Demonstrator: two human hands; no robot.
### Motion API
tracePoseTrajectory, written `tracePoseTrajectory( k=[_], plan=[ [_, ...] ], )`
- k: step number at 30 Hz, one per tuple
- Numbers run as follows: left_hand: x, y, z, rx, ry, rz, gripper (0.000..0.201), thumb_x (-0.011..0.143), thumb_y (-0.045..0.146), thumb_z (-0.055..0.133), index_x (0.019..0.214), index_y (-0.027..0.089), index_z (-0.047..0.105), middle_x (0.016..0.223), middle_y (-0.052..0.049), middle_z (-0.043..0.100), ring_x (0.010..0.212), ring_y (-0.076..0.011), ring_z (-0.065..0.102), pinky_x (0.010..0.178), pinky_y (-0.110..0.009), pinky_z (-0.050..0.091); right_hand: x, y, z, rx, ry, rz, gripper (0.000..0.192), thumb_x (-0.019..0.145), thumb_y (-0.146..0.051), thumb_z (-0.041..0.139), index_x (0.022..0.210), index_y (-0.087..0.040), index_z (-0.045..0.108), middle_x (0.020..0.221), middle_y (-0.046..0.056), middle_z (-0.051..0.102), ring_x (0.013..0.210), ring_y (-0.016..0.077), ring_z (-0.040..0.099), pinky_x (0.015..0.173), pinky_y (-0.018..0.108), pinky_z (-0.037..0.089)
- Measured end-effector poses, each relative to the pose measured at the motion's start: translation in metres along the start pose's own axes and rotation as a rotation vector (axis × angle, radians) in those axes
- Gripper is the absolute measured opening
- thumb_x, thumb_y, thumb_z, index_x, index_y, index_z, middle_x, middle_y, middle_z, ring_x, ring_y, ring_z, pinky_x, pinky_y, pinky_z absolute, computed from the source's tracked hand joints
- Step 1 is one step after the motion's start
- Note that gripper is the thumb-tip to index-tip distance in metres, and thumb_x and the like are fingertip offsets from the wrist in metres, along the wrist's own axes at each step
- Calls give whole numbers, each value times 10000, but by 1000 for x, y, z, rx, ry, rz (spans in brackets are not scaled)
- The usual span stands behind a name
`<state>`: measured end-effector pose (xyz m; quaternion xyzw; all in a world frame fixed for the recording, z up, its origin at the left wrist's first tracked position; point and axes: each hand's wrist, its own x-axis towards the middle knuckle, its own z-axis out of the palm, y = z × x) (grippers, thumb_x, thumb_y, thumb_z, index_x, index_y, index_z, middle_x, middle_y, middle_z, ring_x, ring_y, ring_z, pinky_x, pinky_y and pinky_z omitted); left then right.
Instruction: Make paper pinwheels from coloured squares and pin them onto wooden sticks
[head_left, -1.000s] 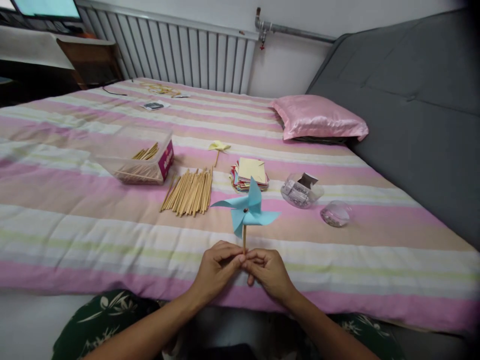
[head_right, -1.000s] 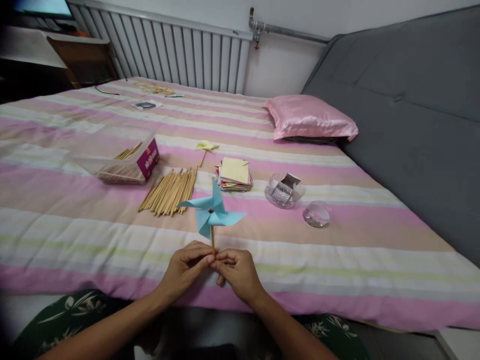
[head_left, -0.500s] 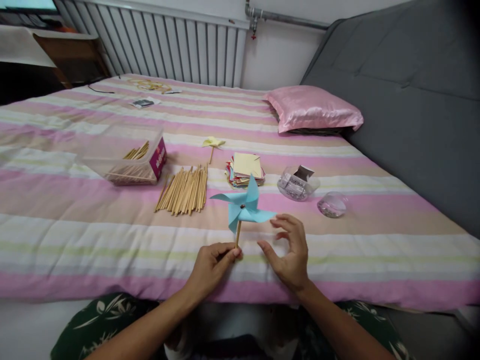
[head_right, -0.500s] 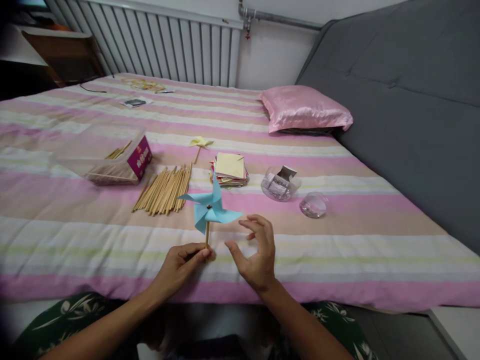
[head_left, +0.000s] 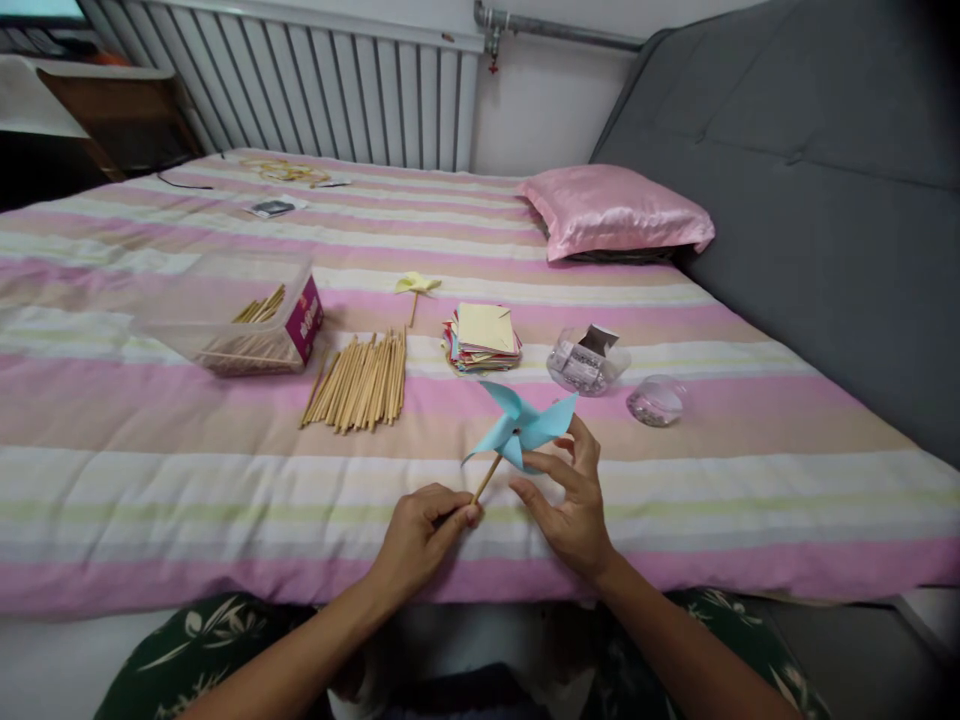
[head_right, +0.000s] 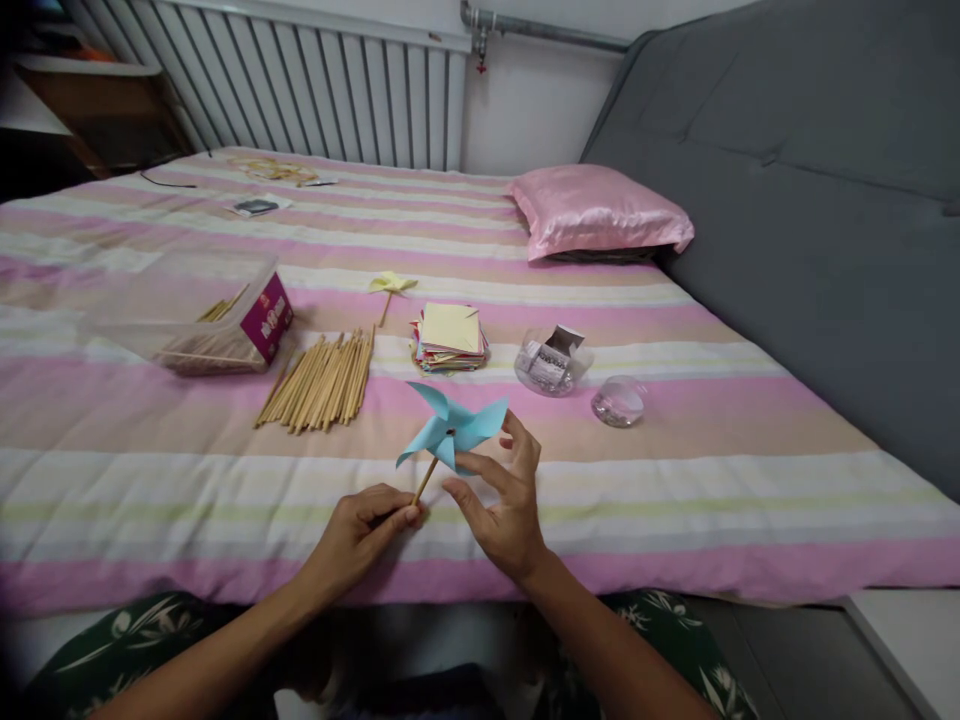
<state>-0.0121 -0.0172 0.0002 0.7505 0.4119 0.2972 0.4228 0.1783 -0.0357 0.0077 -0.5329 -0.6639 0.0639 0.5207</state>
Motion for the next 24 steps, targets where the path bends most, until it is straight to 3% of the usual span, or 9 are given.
tracePoseTrajectory(
  k=[5, 8, 11, 15, 17, 19, 24],
  plan=[
    [0, 1, -1, -16, -8, 3, 263, 865, 294, 495, 760, 147, 687, 703, -60, 661, 700, -171, 597, 673, -266, 431, -1, -1, 0, 11, -56, 5, 198, 782, -257, 635, 974, -278, 677, 1365, 66, 329, 1233, 290, 337, 926, 468, 375],
    [-1, 1, -2, -35, -8, -12, 262, 866, 289, 494, 760, 147, 687, 721, -60, 665, 715, -170, 603, 687, -266, 435, -2, 0, 0, 48, -16, -7, 166, 767, -247, 648, 931, -256, 672, 1308, 83, 382, 1186, 279, 392, 906, 453, 392],
    [-2, 1, -3, -50, -1, -17, 259, 870, 284, 487, 780, 152, 691, 742, -59, 668, 733, -169, 606, 701, -265, 439, -2, 2, -1, 130, 118, 24, 142, 746, -246, 653, 879, -217, 614, 1167, 97, 464, 1133, 268, 439, 890, 442, 403],
    [-1, 1, -2, -4, -3, 20, 255, 873, 280, 478, 827, 165, 700, 730, -57, 664, 718, -169, 589, 670, -266, 436, 6, 3, -10, 274, 320, 107, 344, 716, -275, 651, 1003, -210, 474, 1130, 109, 477, 1055, 254, 498, 892, 446, 399],
    [0, 1, -2, 28, -10, 40, 261, 875, 288, 473, 845, 170, 704, 722, -59, 661, 706, -171, 577, 649, -267, 431, 13, 6, -17, 250, 285, 132, 442, 723, -305, 636, 1109, -204, 445, 1162, 126, 490, 1032, 255, 520, 888, 443, 402],
    [0, 2, -2, 51, -18, 59, 272, 878, 296, 469, 855, 166, 706, 708, -61, 654, 693, -172, 567, 634, -269, 425, 20, 11, -26, 161, 170, 130, 445, 735, -331, 621, 1135, -195, 482, 1132, 123, 541, 1038, 267, 525, 890, 446, 402],
    [2, 3, -3, 89, -30, 86, 287, 885, 299, 454, 857, 154, 700, 675, -58, 630, 660, -167, 544, 619, -271, 415, 30, 22, -40, 34, -21, 49, 168, 736, -290, 623, 889, -220, 620, 1016, 77, 627, 1012, 263, 545, 882, 447, 416]
  ],
)
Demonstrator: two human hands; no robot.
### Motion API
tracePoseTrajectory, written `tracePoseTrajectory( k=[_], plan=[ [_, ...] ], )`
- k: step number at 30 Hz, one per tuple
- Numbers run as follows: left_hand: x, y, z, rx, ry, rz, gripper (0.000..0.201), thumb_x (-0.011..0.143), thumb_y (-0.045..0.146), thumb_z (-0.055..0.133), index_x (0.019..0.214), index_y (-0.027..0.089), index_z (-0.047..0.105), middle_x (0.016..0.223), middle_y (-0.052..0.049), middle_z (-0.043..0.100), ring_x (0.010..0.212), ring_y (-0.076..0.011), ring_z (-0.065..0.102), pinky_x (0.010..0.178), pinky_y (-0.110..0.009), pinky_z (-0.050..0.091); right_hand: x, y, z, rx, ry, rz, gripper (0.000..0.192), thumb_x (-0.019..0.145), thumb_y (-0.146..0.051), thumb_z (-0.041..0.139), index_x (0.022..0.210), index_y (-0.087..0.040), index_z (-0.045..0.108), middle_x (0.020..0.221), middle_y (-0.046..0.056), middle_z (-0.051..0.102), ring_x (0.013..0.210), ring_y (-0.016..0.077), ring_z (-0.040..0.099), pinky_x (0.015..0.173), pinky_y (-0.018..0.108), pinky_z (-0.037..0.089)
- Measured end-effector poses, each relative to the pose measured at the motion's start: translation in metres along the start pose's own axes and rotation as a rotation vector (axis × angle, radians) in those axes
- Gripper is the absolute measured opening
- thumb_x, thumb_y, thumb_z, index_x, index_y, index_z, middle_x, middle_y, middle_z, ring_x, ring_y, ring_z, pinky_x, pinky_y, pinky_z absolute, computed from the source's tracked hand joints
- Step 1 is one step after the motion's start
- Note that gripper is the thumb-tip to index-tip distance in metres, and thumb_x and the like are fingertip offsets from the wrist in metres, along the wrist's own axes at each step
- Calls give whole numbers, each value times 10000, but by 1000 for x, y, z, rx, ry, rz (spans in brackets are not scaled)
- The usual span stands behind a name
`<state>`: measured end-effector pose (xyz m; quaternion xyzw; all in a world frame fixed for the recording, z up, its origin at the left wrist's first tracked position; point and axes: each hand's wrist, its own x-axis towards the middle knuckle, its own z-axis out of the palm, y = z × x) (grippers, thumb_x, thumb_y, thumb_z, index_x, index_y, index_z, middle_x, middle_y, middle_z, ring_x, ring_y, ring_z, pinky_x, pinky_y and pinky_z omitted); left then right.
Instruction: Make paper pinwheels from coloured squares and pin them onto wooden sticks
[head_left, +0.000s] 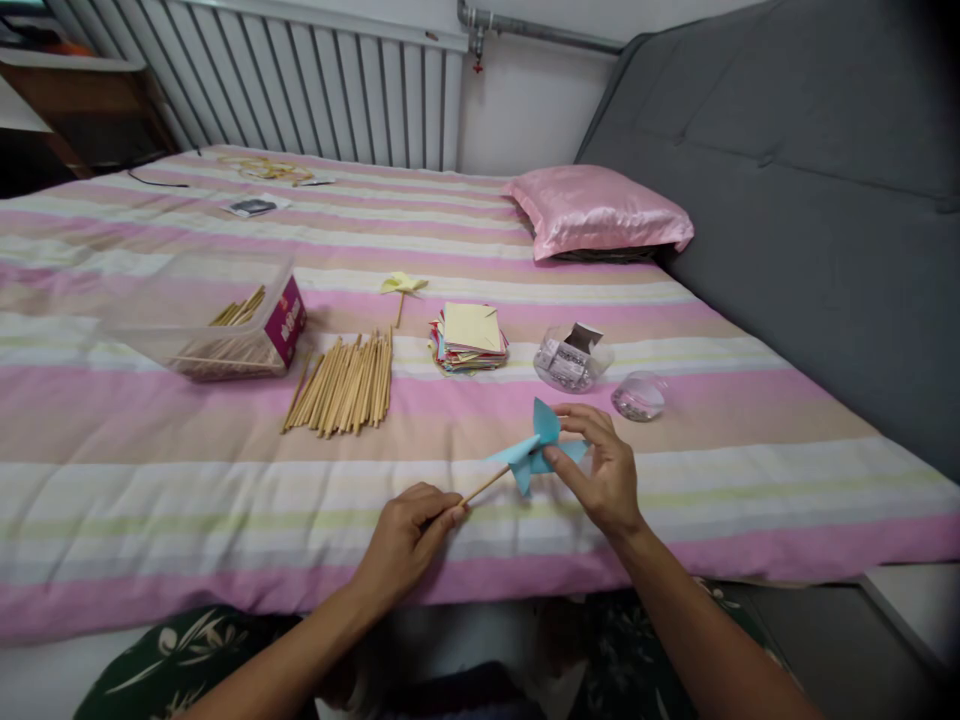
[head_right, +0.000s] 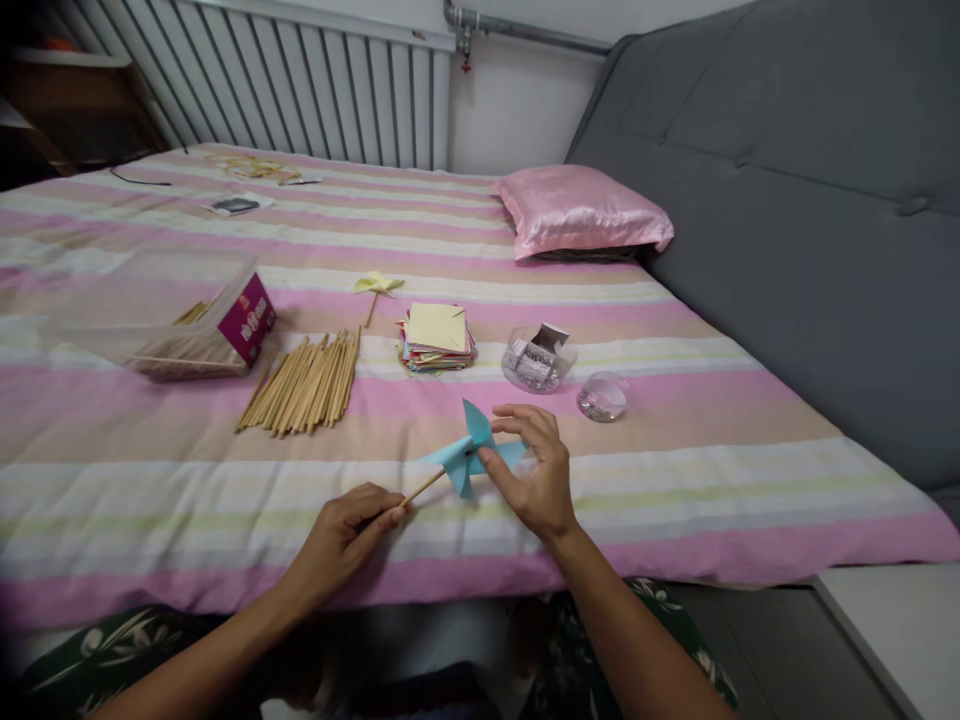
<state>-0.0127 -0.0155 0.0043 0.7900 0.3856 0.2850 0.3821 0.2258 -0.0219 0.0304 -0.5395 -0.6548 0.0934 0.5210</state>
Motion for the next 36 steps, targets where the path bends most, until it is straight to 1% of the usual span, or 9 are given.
tracePoseTrajectory(
  k=[2, 4, 9, 18, 23, 28, 32, 36],
  plan=[
    [1, 0, -1, 6, -9, 1, 287, 888, 296, 449, 852, 154, 696, 678, -57, 624, 661, -164, 540, 617, -268, 414, 1, 2, -2, -17, -24, -19, 112, 725, -274, 641, 826, -225, 633, 980, 65, 635, 989, 254, 551, 859, 434, 430],
    [1, -1, -2, 5, -16, 2, 287, 889, 295, 447, 844, 152, 692, 680, -56, 618, 663, -163, 538, 616, -265, 413, 2, 3, -3, -27, -42, -23, 98, 712, -264, 662, 800, -225, 643, 970, 61, 634, 984, 246, 546, 845, 421, 439],
    [2, -2, -3, 9, -33, 4, 293, 891, 293, 442, 844, 144, 690, 679, -59, 614, 669, -166, 536, 622, -269, 412, 1, 2, -2, -41, -74, -21, 50, 704, -254, 680, 736, -226, 653, 999, 57, 638, 1004, 242, 527, 851, 414, 435],
    [2, -3, -3, 0, -28, -3, 291, 889, 294, 443, 836, 157, 694, 687, -61, 622, 681, -172, 541, 629, -278, 420, 1, 3, -1, -39, -88, 12, 59, 718, -276, 685, 755, -232, 672, 998, 56, 651, 1006, 242, 533, 864, 432, 430],
    [1, -3, -1, 9, -16, 19, 295, 890, 302, 445, 798, 169, 691, 654, -49, 609, 663, -166, 537, 621, -272, 417, 0, 3, 2, -28, -109, 50, 57, 739, -295, 669, 749, -240, 676, 1050, 57, 646, 1024, 247, 526, 874, 442, 422],
    [0, -5, 1, 10, -8, 49, 298, 892, 284, 449, 750, 155, 677, 638, -51, 597, 652, -162, 529, 623, -271, 408, -3, 4, 6, -41, -124, 76, 67, 752, -293, 655, 777, -234, 674, 1094, 62, 629, 1048, 250, 508, 895, 445, 408],
    [-1, -6, 2, 26, -4, 63, 309, 894, 274, 444, 718, 153, 667, 622, -48, 582, 641, -160, 520, 616, -270, 404, -6, 6, 9, -68, -134, 87, 110, 770, -294, 634, 848, -224, 670, 1116, 75, 620, 1064, 259, 497, 905, 467, 400],
    [-1, -7, 3, 43, 3, 68, 306, 896, 274, 440, 722, 162, 666, 630, -46, 583, 643, -159, 521, 618, -269, 406, -8, 9, 11, -96, -136, 81, 142, 775, -305, 623, 881, -225, 670, 1142, 80, 614, 1078, 272, 494, 908, 492, 397]
  ],
)
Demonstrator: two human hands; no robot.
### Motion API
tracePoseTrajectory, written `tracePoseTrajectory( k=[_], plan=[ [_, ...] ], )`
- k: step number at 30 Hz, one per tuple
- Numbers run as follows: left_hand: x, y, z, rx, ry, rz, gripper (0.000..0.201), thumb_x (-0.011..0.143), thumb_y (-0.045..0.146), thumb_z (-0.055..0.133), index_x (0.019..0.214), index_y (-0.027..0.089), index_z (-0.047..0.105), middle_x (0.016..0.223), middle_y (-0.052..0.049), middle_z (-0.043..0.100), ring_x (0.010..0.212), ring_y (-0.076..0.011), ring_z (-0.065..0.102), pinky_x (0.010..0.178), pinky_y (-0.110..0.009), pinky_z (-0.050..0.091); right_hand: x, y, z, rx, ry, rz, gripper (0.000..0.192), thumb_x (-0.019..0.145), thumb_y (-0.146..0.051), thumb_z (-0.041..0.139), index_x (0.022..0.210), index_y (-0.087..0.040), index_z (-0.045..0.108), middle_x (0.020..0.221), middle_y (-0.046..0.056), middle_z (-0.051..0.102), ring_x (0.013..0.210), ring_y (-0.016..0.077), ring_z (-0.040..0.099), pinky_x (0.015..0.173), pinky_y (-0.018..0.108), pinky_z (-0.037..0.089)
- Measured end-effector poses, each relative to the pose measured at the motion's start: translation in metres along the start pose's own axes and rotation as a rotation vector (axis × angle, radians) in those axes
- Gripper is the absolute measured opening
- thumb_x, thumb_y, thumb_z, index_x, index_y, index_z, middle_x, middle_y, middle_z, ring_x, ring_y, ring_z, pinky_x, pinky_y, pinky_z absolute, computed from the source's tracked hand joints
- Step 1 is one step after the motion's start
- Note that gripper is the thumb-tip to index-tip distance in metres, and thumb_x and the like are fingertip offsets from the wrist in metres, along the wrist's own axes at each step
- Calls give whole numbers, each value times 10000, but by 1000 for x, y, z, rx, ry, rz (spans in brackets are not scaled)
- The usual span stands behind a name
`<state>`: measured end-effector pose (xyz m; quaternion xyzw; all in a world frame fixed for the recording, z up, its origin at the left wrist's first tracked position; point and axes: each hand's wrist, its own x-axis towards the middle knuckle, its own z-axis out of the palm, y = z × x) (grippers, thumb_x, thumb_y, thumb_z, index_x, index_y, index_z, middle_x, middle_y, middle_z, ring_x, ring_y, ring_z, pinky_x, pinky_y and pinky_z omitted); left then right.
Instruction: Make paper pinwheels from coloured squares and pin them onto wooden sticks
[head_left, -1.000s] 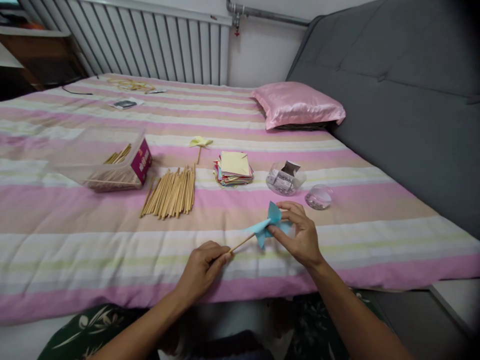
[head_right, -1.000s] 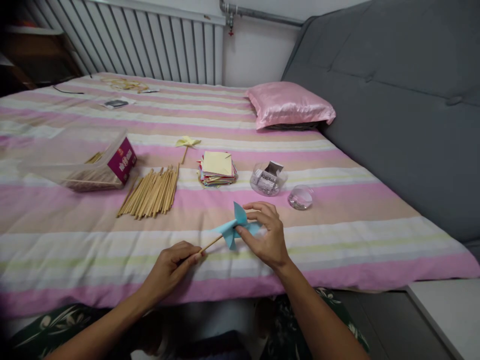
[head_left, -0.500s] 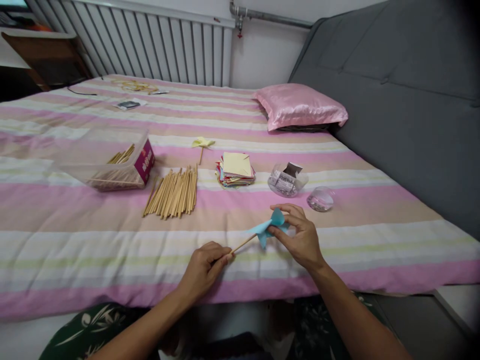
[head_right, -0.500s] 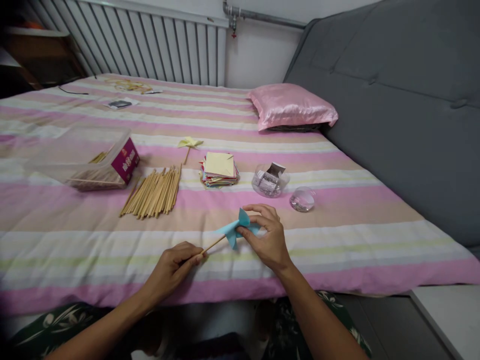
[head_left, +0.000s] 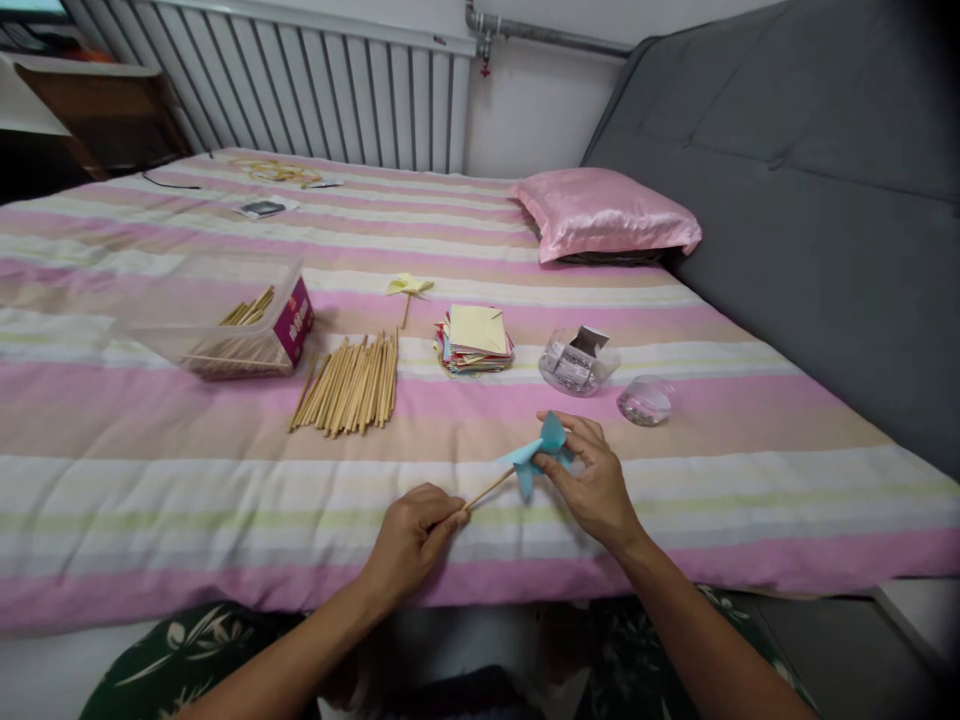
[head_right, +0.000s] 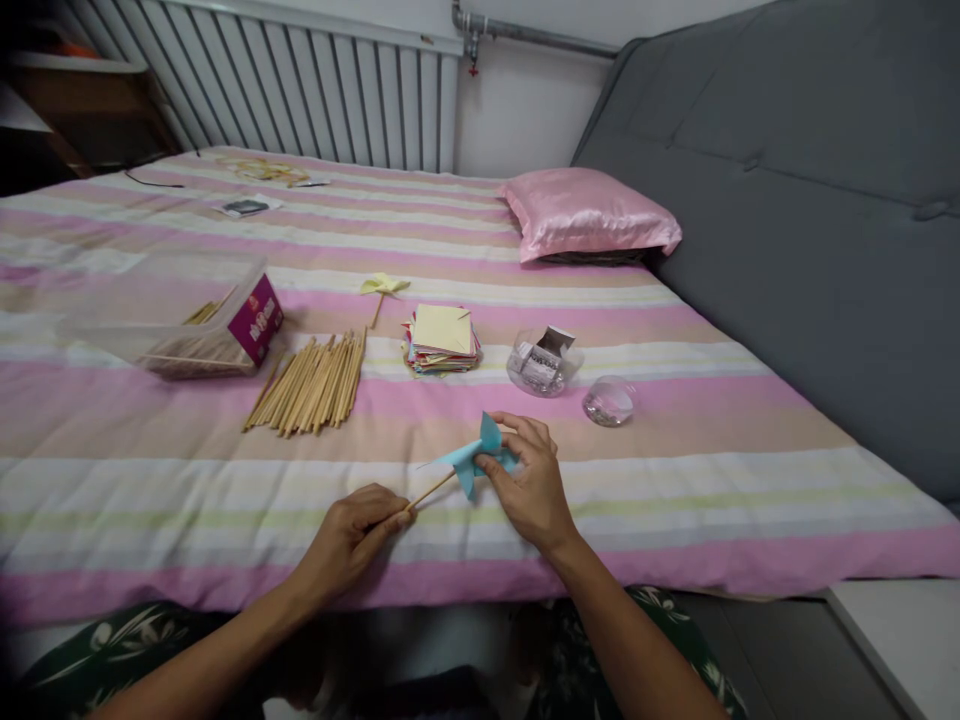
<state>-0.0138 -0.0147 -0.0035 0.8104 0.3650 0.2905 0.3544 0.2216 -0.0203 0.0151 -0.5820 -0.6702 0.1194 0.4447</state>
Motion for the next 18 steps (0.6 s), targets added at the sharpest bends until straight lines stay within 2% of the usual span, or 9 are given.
tracePoseTrajectory(
  k=[8, 15, 18],
  plan=[
    [1, -2, 0, 10, 1, 2, 325, 896, 291, 435, 708, 161, 666, 617, -45, 579, 636, -160, 524, 614, -270, 410, -1, 2, 2, -8, 5, -2, 182, 779, -293, 620, 944, -230, 662, 1119, 82, 614, 1075, 271, 485, 910, 490, 396],
    [2, 1, -2, -57, 17, -55, 306, 879, 325, 464, 728, 174, 682, 654, -48, 633, 655, -163, 565, 630, -265, 432, 3, -2, -1, 23, 69, -23, 136, 758, -316, 643, 866, -235, 660, 1050, 67, 643, 1051, 263, 506, 918, 476, 390],
    [3, 2, -4, -137, 11, -128, 288, 875, 314, 474, 733, 168, 678, 739, -59, 677, 721, -172, 603, 679, -265, 446, 3, -6, -4, 123, 135, -19, 294, 758, -346, 641, 1025, -229, 612, 1160, 87, 594, 1123, 262, 482, 958, 466, 372]
  ],
)
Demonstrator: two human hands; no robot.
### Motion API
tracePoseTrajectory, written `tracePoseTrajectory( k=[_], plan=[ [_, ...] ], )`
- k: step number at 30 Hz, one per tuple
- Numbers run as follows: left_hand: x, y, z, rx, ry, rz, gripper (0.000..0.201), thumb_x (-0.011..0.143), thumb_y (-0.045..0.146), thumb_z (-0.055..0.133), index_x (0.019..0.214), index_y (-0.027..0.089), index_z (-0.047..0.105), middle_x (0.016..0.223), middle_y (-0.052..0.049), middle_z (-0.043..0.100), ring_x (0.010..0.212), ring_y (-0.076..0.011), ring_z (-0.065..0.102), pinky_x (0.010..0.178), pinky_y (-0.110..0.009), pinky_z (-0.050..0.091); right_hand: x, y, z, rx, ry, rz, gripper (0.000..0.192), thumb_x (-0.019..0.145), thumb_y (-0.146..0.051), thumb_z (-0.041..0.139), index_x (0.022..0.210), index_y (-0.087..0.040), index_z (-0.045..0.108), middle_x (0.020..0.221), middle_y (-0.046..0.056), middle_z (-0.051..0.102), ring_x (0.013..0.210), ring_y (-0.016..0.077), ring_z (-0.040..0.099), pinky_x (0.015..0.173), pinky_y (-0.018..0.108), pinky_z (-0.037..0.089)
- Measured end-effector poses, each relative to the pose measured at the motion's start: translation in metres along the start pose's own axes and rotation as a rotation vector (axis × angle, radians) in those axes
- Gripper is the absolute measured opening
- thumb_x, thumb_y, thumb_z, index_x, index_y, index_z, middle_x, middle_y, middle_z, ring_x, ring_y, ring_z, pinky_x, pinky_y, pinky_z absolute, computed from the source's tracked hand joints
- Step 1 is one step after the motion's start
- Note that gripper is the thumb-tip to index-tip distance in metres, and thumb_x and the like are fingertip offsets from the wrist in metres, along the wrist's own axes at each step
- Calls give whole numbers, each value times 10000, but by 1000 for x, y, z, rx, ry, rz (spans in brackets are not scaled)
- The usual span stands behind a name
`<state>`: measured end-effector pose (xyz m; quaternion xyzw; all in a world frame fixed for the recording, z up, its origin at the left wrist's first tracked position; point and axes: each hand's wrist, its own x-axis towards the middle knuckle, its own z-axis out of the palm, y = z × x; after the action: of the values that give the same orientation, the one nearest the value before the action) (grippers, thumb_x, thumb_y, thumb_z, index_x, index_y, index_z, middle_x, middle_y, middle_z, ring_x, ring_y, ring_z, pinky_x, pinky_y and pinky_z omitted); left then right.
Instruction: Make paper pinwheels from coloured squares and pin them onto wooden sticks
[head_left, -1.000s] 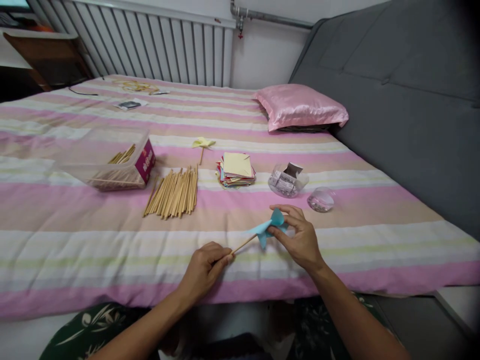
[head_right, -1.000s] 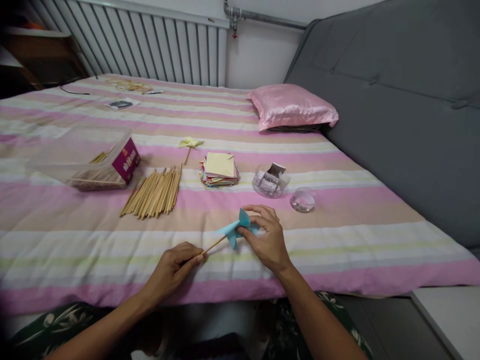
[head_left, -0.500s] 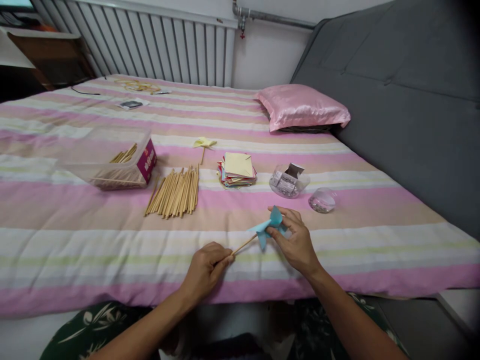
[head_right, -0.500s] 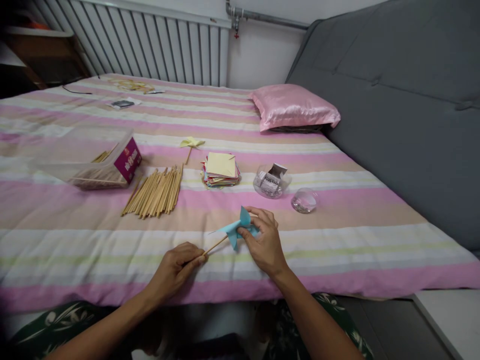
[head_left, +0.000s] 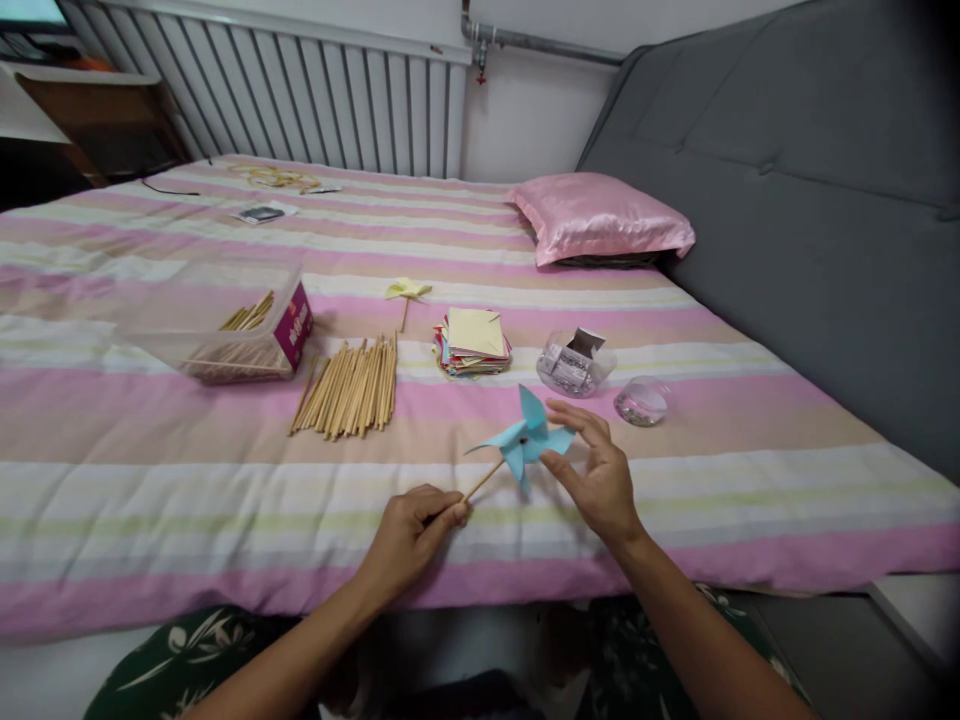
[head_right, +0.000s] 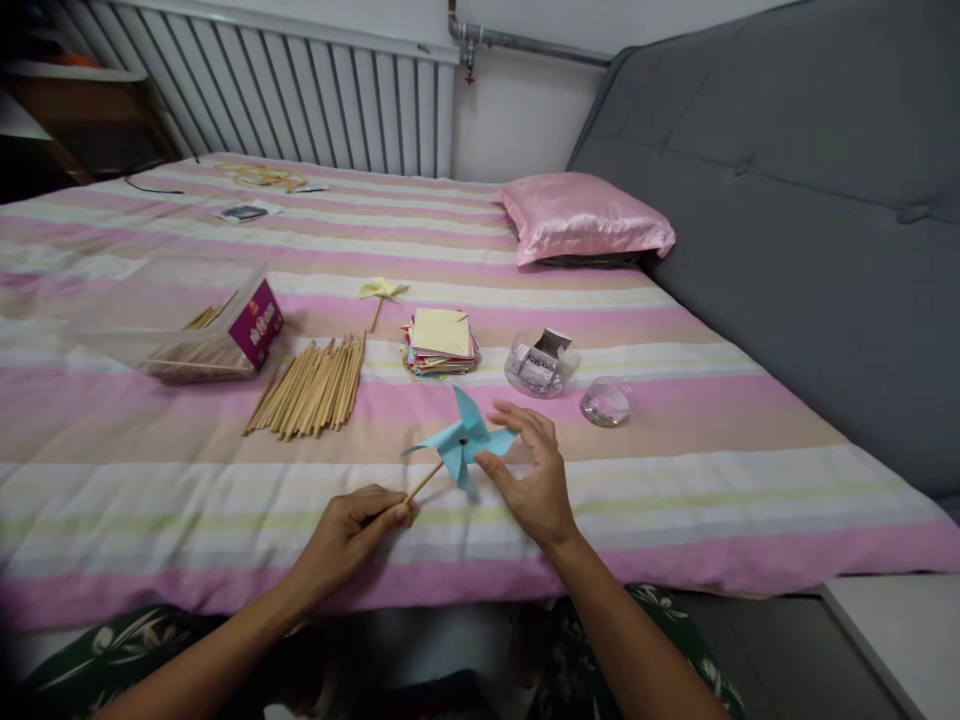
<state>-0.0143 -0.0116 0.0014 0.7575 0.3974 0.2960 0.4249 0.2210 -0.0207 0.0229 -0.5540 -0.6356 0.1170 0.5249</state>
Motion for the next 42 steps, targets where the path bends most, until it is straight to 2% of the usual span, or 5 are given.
tracePoseTrajectory(
  k=[3, 7, 21, 37, 42],
  plan=[
    [1, 1, -3, -81, -1, -55, 275, 869, 306, 482, 747, 167, 686, 822, -64, 700, 796, -181, 627, 738, -267, 453, -1, -2, 0, 70, 108, 19, 392, 805, -328, 581, 1179, -228, 521, 1255, 97, 517, 1195, 258, 441, 985, 464, 350],
    [1, 0, -5, -124, 2, -90, 274, 860, 301, 493, 735, 160, 692, 830, -66, 706, 804, -184, 636, 739, -261, 455, -3, -3, 1, 40, 201, -31, 353, 850, -277, 507, 1203, -261, 514, 1285, 74, 469, 1211, 253, 422, 993, 470, 336],
    [-1, -3, -4, -128, -5, -93, 273, 859, 302, 499, 734, 154, 691, 814, -62, 698, 788, -181, 631, 734, -257, 445, -13, -8, 5, -403, 85, -143, 319, 889, -256, 366, 1083, -228, 618, 1267, 66, 496, 1167, 274, 409, 987, 500, 241],
    [1, -3, -4, -211, 33, -156, 271, 844, 330, 524, 785, 155, 723, 814, -60, 714, 801, -191, 641, 747, -263, 461, -28, -16, 22, -366, -62, -300, 316, 863, -215, 422, 1137, -236, 580, 1100, 55, 620, 1075, 253, 492, 965, 506, 235],
    [0, -5, -3, -223, 36, -168, 263, 837, 330, 532, 787, 157, 723, 803, -60, 714, 792, -190, 639, 735, -262, 461, -27, -14, 20, -322, 64, -217, 246, 862, -194, 410, 1007, -216, 607, 1022, 60, 632, 1015, 238, 531, 939, 487, 287]
  ],
)
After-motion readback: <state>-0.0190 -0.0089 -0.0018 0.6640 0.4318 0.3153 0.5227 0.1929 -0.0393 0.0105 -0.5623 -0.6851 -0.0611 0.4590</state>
